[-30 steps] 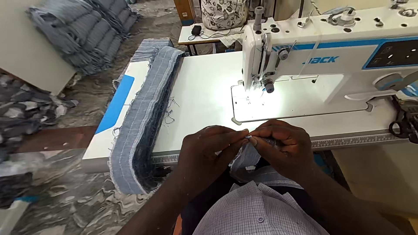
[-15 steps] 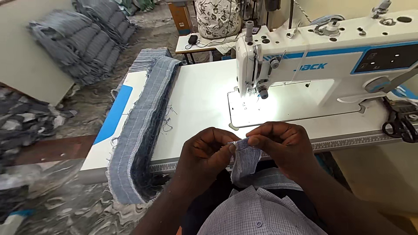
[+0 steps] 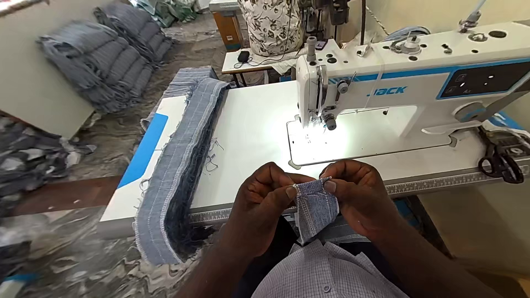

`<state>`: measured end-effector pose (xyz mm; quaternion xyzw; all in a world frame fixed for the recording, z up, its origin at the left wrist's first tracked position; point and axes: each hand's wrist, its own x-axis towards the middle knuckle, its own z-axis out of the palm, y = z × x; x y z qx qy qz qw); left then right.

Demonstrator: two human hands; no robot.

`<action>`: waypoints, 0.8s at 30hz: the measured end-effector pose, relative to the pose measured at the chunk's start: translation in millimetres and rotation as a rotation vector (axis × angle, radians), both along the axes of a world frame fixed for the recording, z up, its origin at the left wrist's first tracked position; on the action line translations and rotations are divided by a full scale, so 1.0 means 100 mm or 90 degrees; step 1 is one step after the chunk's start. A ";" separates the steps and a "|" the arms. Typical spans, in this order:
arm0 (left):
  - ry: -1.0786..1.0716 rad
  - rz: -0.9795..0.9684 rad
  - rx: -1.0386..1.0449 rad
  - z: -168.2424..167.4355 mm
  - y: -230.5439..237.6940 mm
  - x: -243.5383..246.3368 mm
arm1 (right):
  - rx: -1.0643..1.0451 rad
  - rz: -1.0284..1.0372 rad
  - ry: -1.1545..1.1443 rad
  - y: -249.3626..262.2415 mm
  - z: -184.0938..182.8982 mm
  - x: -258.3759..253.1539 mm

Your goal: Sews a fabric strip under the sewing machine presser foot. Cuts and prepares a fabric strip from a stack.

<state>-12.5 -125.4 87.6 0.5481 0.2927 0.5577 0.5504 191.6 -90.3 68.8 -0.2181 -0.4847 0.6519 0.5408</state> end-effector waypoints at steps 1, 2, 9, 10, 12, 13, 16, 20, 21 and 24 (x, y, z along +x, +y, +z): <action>0.083 0.066 0.070 -0.01 -0.03 0.04 | 0.051 -0.074 -0.047 -0.01 0.01 -0.03; 0.188 0.137 0.162 -0.01 -0.06 0.07 | 0.156 -0.184 -0.130 -0.02 0.01 -0.07; 0.300 0.204 0.271 -0.10 -0.16 0.14 | 0.369 -0.134 -0.184 0.21 -0.09 0.06; 0.266 0.186 0.240 -0.10 -0.17 0.15 | 0.264 -0.038 -0.113 0.26 -0.11 0.08; 0.228 0.174 0.199 -0.08 -0.17 0.16 | 0.108 0.101 -0.019 0.31 -0.16 0.09; 0.219 0.177 0.185 -0.08 -0.16 0.15 | 0.088 0.118 -0.022 0.32 -0.17 0.08; 0.218 0.205 0.192 -0.06 -0.08 0.12 | 0.173 -0.041 -0.149 0.22 -0.10 0.01; 0.382 0.292 0.431 0.01 -0.03 0.15 | 0.316 -0.271 -0.177 0.05 0.02 -0.16; 0.430 0.334 0.480 0.02 0.00 0.15 | 0.359 -0.324 -0.187 0.03 0.02 -0.19; 0.471 0.387 0.432 0.01 0.06 0.16 | 0.442 -0.408 -0.230 0.00 0.01 -0.20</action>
